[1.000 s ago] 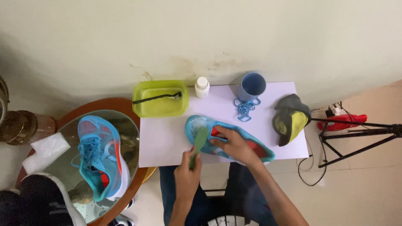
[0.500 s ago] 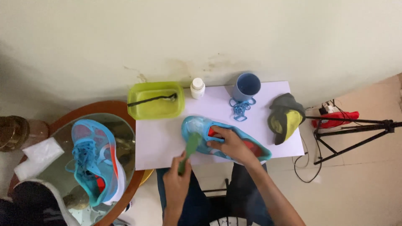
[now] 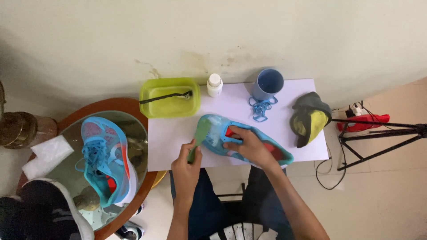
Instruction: The person cleans a blue and orange sneaker using a green brush and a yellow cloth. They scrub the shoe's surface and then wipe it with the cloth.
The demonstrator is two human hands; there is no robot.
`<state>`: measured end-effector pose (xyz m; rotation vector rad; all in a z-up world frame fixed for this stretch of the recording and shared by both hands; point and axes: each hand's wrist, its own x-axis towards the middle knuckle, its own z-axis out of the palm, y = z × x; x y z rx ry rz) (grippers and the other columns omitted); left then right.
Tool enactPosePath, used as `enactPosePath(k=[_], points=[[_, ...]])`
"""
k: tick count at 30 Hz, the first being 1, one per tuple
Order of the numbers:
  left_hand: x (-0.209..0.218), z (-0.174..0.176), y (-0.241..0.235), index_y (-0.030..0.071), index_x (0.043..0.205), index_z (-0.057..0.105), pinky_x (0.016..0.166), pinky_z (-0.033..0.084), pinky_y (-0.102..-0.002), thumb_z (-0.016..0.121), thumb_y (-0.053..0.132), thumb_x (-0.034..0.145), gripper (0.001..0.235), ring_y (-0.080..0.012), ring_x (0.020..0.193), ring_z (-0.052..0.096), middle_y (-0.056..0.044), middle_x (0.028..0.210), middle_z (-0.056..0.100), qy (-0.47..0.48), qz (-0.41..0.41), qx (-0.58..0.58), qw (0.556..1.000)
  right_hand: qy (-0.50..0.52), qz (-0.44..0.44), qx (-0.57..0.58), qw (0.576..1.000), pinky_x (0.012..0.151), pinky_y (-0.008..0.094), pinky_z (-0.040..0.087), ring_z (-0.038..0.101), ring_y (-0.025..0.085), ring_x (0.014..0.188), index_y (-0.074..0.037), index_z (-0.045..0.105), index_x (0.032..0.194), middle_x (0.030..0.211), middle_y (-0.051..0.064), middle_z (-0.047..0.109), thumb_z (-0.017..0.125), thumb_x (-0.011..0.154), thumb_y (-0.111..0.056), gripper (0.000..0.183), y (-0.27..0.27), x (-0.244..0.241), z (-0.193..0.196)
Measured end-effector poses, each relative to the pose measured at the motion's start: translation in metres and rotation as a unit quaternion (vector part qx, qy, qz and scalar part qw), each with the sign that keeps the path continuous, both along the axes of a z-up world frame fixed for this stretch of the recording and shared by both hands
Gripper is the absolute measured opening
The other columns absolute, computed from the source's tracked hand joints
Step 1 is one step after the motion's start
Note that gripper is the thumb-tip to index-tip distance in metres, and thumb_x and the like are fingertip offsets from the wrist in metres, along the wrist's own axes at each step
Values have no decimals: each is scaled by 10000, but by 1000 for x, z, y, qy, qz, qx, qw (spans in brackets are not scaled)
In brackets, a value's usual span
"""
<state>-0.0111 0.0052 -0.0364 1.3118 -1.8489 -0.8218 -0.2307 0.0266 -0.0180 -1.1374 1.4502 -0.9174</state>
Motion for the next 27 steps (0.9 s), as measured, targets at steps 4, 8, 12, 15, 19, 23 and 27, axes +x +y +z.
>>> enactPosePath(k=[4,8,12,15,19,23,27], points=[[13,-4,19,118,917,533,588,577,-318,689,156,924,160,-133,676,759,1,1229,765,-57,-31,-10,998,-2,-7,-9,1000,828,291,495,586,93,857,-130,572,844,819,-33,558,749,924,-92,197,0,-3,-8],[15,-2,5,118,1041,640,517,496,-268,691,185,932,138,-62,561,608,10,1170,779,-50,-20,47,997,23,-6,43,999,931,319,511,682,182,1172,-96,679,969,977,-7,709,773,889,-171,145,0,-2,-4],[-9,-8,-1,77,978,584,348,333,-242,625,187,978,118,-59,390,404,-104,1312,716,15,-5,34,999,33,16,-7,999,875,300,490,602,95,912,-121,580,867,854,-23,558,792,887,-112,214,0,-4,-12],[-3,-21,28,113,918,524,593,539,-292,624,207,970,147,-96,701,740,-65,1316,729,22,-75,69,995,-4,8,-19,1000,792,285,468,610,106,849,-117,599,846,838,-21,622,785,843,-31,204,1,-1,4],[-7,-3,14,157,1074,659,517,473,-269,652,242,962,140,-52,543,587,13,975,809,-18,-38,93,995,-3,18,-17,1000,719,282,464,643,102,813,-113,567,856,811,-18,608,797,866,-67,235,3,-1,-7],[-39,27,5,75,993,640,775,607,-458,644,74,988,6,-360,959,751,-161,1133,775,38,17,95,995,45,-24,72,996,1147,497,412,503,389,1380,7,495,1482,1481,243,538,867,802,-220,807,-1,4,-26],[-20,24,23,101,947,698,794,615,-411,703,109,944,10,-279,951,783,-105,1098,807,35,22,121,992,34,-20,81,996,1154,484,407,520,381,1374,9,485,1491,1490,241,534,879,795,-217,831,-4,8,1]])
